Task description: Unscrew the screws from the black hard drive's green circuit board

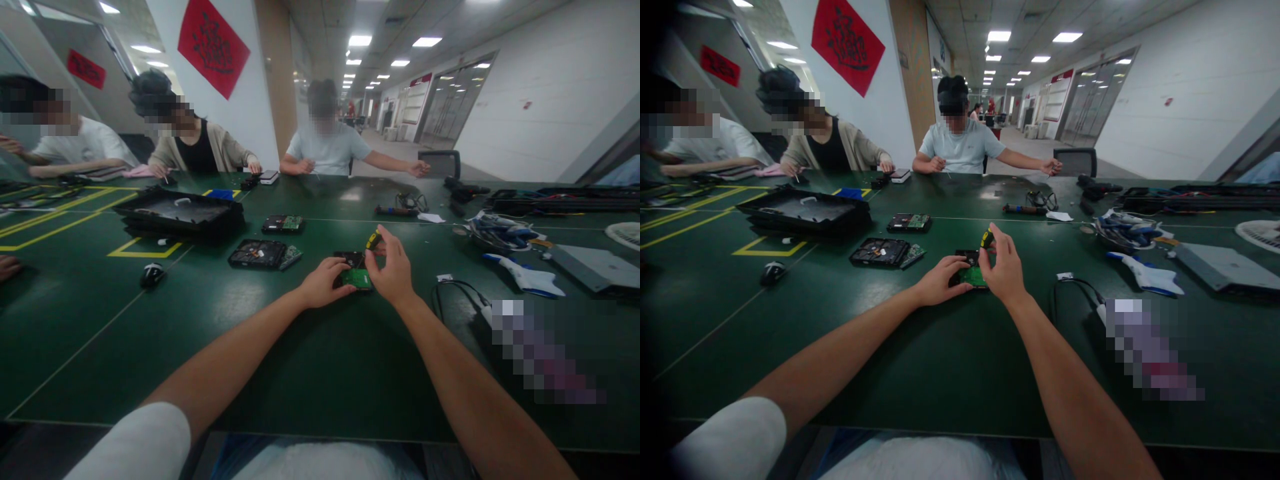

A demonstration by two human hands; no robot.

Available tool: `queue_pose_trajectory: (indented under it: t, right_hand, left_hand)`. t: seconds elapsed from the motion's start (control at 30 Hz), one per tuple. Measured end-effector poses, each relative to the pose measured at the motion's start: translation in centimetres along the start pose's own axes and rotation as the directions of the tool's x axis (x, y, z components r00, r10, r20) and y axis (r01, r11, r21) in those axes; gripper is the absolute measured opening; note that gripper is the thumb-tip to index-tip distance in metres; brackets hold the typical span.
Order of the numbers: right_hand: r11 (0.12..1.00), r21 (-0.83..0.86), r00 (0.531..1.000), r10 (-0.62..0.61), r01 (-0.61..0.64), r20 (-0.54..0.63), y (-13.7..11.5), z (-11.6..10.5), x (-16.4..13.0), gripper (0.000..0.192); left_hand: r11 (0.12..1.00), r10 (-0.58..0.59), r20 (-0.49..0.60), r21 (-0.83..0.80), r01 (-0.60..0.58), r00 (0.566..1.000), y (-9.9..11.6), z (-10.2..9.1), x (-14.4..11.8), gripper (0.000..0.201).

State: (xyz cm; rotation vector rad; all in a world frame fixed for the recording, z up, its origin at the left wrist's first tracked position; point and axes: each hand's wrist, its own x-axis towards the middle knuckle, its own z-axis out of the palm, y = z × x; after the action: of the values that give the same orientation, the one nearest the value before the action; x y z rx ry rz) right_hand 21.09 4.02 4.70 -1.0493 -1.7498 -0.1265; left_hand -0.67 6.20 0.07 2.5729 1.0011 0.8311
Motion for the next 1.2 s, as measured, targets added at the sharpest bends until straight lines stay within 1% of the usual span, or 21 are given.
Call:
queue_pose_trajectory:
  t: [0.1,0.3,0.43,0.63,0.87,1.07,1.2]
  right_hand:
    - [1.000,-0.001,1.000,0.003,-0.003,-0.005,0.12,0.13,-0.06,0.064]
    - [0.997,-0.073,1.000,-0.007,0.006,-0.010,0.04,-0.09,0.05,0.064]
    - [0.999,-0.038,1.000,-0.007,0.007,0.008,0.00,-0.03,0.09,0.068]
    - [0.999,-0.044,0.999,0.031,-0.032,-0.017,0.45,0.22,-0.08,0.066]
    - [1.000,-0.023,1.000,0.000,0.001,0.022,0.38,0.16,-0.16,0.068]
    - [0.999,-0.038,1.000,0.006,-0.006,-0.003,0.17,0.07,-0.04,0.065]
    - [1.000,-0.012,1.000,-0.003,0.003,0.010,-0.05,-0.03,0.01,0.066]
  left_hand:
    - [1.000,-0.003,-0.001,-0.004,0.003,1.000,0.07,-0.08,0.00,0.061]
    - [1.000,-0.003,0.000,-0.010,0.003,1.000,-0.18,0.04,-0.04,0.062]
    - [1.000,0.008,0.006,-0.009,-0.007,1.000,-0.40,0.18,-0.04,0.063]
    - [1.000,-0.002,0.005,-0.004,0.002,1.000,-0.29,0.09,-0.07,0.063]
    - [1.000,-0.004,0.000,-0.009,0.004,1.000,-0.14,0.10,-0.04,0.063]
    - [1.000,-0.012,0.001,-0.004,0.012,1.000,-0.02,0.09,-0.08,0.064]
    - [1.000,-0.011,0.003,-0.002,0.011,1.000,0.06,-0.01,-0.04,0.063]
